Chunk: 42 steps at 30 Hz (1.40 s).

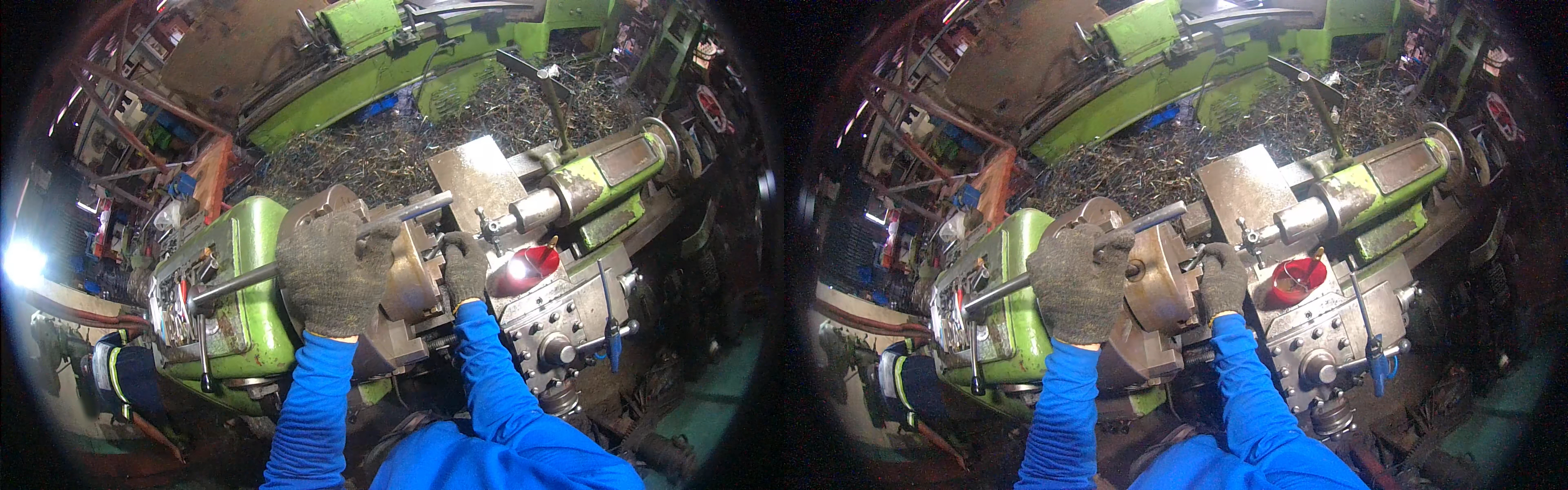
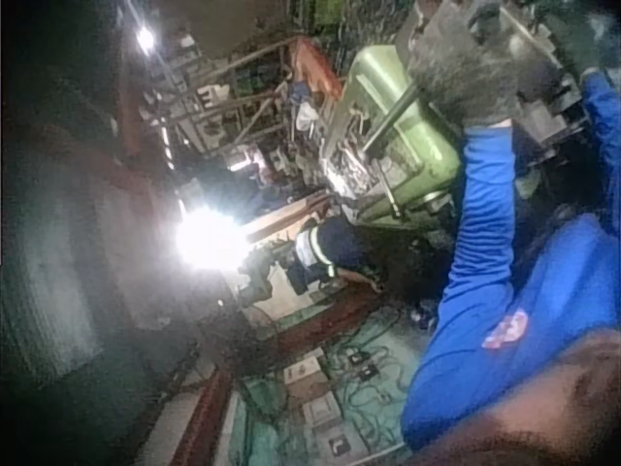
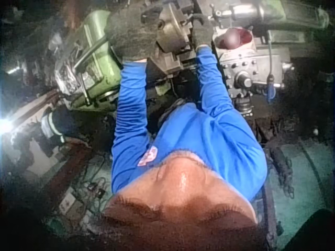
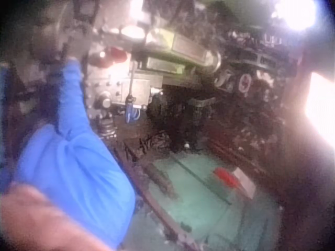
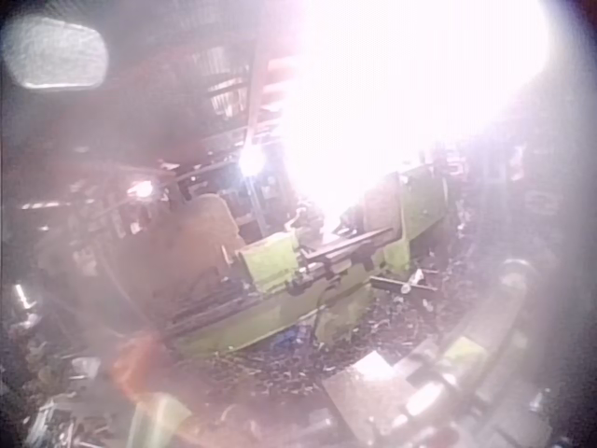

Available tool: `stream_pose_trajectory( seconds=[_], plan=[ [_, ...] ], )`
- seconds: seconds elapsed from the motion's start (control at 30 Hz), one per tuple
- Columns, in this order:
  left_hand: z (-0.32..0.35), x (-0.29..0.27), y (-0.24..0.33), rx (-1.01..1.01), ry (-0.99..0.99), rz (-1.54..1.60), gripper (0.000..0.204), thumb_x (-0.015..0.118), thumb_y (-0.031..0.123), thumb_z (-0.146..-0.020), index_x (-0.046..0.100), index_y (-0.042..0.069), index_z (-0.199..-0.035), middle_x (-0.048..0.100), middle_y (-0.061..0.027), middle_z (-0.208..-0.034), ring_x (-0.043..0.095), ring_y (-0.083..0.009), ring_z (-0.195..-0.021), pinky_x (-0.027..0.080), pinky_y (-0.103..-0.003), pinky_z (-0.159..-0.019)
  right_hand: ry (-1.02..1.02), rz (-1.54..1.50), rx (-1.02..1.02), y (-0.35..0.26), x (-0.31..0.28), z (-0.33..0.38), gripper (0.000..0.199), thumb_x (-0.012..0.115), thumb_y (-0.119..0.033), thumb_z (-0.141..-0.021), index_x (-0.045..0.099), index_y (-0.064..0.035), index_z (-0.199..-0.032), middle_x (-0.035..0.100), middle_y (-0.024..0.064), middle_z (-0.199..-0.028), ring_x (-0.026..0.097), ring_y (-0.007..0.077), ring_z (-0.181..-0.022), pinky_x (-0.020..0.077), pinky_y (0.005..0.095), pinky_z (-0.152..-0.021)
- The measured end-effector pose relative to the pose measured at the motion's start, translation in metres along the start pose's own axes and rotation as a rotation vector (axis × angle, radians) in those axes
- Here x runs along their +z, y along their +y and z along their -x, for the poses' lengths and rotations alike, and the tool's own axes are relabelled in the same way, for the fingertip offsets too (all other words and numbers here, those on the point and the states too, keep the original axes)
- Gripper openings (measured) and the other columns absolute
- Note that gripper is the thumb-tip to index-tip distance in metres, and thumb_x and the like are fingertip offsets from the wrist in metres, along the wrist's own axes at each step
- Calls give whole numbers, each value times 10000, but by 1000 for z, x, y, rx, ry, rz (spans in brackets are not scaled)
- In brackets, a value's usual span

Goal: The person operates a green metal lathe, using a wrench to tighten the chuck and adjusting the tool post. They then use a compressed air hose to blow away metal shavings from the work area.

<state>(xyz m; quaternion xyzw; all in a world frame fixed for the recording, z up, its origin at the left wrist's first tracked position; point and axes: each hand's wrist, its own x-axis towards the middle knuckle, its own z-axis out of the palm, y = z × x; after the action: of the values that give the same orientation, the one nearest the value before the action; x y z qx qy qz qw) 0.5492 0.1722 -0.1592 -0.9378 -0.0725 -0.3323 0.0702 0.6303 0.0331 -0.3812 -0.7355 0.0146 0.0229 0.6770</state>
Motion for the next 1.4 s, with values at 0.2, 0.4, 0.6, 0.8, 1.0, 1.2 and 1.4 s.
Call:
stream_pose_trajectory(
  seconds=[0.2,0.4,0.6,0.8,1.0,1.2,1.4],
  plan=[
    [-3,-4,5,-10,-3,2,370,695,490,-949,674,129,-874,618,-110,-778,622,-355,-740,438,-504,-682,269,-133,-146,37,10,19,209,639,-69,-938,682,-31,-1139,698,57,-918,654,141,-794,549,279,-687],
    [-1,-3,4,-28,-8,63,325,722,441,-940,691,120,-898,649,-112,-812,640,-358,-768,447,-499,-713,85,-662,425,36,2,32,363,647,-58,-960,597,-30,-1318,628,34,-1006,623,175,-1020,552,361,-893],
    [0,-4,3,-25,-26,107,311,731,416,-939,711,106,-939,682,-108,-864,659,-348,-805,462,-501,-760,-98,-885,437,22,7,9,363,654,-149,-1004,654,-96,-1363,662,-7,-1178,575,63,-991,489,268,-741],
    [3,0,3,-24,1,101,297,730,415,-941,708,119,-949,692,-104,-888,665,-340,-833,461,-493,-775,-201,-674,406,8,5,1,341,658,-238,-1040,668,-91,-1348,678,-46,-1097,528,32,-791,430,199,-661],
    [1,-2,5,-31,-16,43,397,681,524,-948,696,128,-922,664,-102,-842,648,-342,-816,467,-514,-747,-208,-450,79,16,2,10,350,637,-267,-1063,656,-62,-1345,657,-38,-1069,495,25,-763,431,195,-652],
    [4,-6,7,-26,-36,38,295,728,421,-933,681,131,-956,653,-96,-860,641,-340,-816,439,-490,-754,-230,-471,150,27,2,11,340,573,-196,-1083,623,-70,-1395,651,-10,-1113,507,48,-769,459,214,-682],
    [6,-9,7,-40,-85,45,309,728,423,-929,666,121,-936,655,-91,-854,641,-337,-828,433,-484,-760,-216,-388,23,28,4,13,323,594,-211,-1066,648,-84,-1358,668,-14,-1106,560,63,-827,460,227,-706]
  ],
)
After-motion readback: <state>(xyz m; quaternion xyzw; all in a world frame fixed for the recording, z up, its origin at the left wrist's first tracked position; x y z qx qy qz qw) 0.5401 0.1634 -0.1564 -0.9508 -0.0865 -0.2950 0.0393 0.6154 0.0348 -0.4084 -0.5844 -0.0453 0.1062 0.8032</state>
